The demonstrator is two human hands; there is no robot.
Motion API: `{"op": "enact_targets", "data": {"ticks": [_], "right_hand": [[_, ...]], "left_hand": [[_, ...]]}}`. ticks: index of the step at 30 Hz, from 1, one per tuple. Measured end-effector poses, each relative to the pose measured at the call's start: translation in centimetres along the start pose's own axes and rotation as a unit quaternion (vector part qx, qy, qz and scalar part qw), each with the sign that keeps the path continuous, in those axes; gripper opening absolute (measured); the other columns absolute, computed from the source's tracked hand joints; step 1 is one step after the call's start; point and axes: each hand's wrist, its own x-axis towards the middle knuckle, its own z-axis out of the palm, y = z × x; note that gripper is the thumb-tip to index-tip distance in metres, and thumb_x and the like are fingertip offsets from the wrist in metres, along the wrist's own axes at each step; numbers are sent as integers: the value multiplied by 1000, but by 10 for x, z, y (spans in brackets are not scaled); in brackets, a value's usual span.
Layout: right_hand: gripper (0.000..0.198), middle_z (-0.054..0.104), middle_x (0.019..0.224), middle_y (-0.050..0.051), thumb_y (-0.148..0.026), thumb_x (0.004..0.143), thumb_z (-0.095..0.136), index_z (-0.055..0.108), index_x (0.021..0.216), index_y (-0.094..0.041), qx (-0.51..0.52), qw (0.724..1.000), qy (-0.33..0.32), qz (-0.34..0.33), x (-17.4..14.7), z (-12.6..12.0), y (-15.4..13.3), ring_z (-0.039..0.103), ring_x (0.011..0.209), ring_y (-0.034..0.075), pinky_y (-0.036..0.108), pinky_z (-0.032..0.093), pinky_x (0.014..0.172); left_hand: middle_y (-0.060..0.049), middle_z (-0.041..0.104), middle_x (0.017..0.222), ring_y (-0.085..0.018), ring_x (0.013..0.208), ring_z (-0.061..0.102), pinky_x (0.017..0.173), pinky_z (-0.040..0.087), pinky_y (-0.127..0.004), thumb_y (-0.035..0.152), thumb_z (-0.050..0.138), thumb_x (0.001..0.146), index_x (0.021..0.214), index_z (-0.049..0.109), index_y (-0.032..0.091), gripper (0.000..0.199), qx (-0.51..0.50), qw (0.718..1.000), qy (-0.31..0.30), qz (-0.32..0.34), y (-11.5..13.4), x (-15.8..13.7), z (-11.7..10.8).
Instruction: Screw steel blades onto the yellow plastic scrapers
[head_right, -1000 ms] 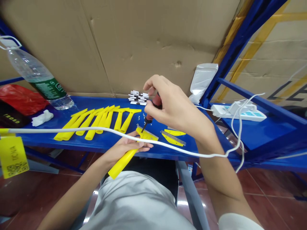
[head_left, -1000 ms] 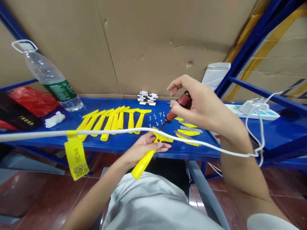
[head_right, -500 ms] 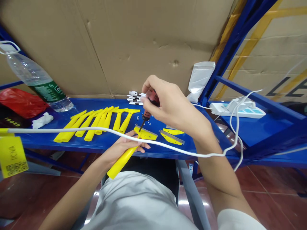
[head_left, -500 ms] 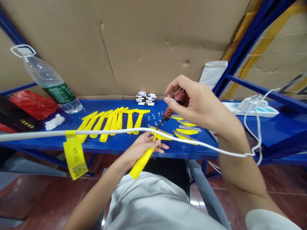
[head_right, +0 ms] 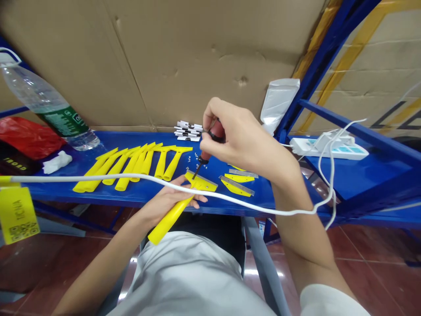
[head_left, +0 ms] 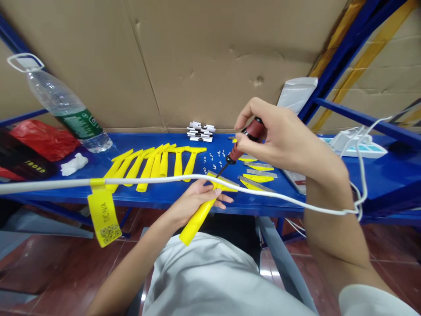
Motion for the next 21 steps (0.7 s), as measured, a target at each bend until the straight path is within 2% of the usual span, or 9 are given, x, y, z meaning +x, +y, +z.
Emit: {"op": "enact_targets", "data": {"ticks": [4, 7, 12, 15, 21], "right_hand": [[17, 73, 85, 2, -33, 92, 81, 67, 99, -25, -31, 999, 11, -5, -1, -1, 2, 62, 72, 17, 33, 44, 65], [20, 74, 88, 2, -32, 90, 82, 67, 101, -24, -34, 999, 15, -6, -4, -1, 3, 64, 74, 17, 33, 44, 64], [22, 76, 92, 2, -36, 94, 81, 68, 108, -25, -25, 999, 32, -2, -10, 1, 4, 64, 75, 16, 32, 45, 64], [24, 77, 99, 3, -33, 92, 83, 68, 109, -25, -5, 1000, 25, -9, -12, 3, 3, 68, 81, 18, 33, 51, 70], [18, 75, 84, -1, -21, 92, 81, 66, 101, -23, 69, 996, 61, -2, -19, 10, 6, 76, 77, 15, 26, 53, 63]], "left_hand": [[-16, 86, 99, -24, 85, 84, 89, 66, -33, 19, 84, 95, 119, 72, 13, 27, -4, 1000, 13, 0, 0, 1, 0], [-16, 87, 101, -24, 85, 84, 87, 66, -33, 20, 84, 95, 114, 72, 14, 23, -7, 1000, 11, 2, -2, 3, -2], [-18, 87, 105, -23, 82, 83, 87, 64, -33, 28, 91, 92, 115, 71, 13, 34, 16, 1000, -9, -2, -1, 2, -3], [-18, 87, 103, -22, 78, 81, 84, 63, -32, 34, 95, 90, 117, 69, 13, 43, 30, 999, -17, -3, 1, 0, 0], [-18, 87, 107, -22, 79, 82, 84, 63, -31, 33, 95, 89, 116, 69, 13, 42, 26, 1000, -10, 12, 1, 1, 0]]}}
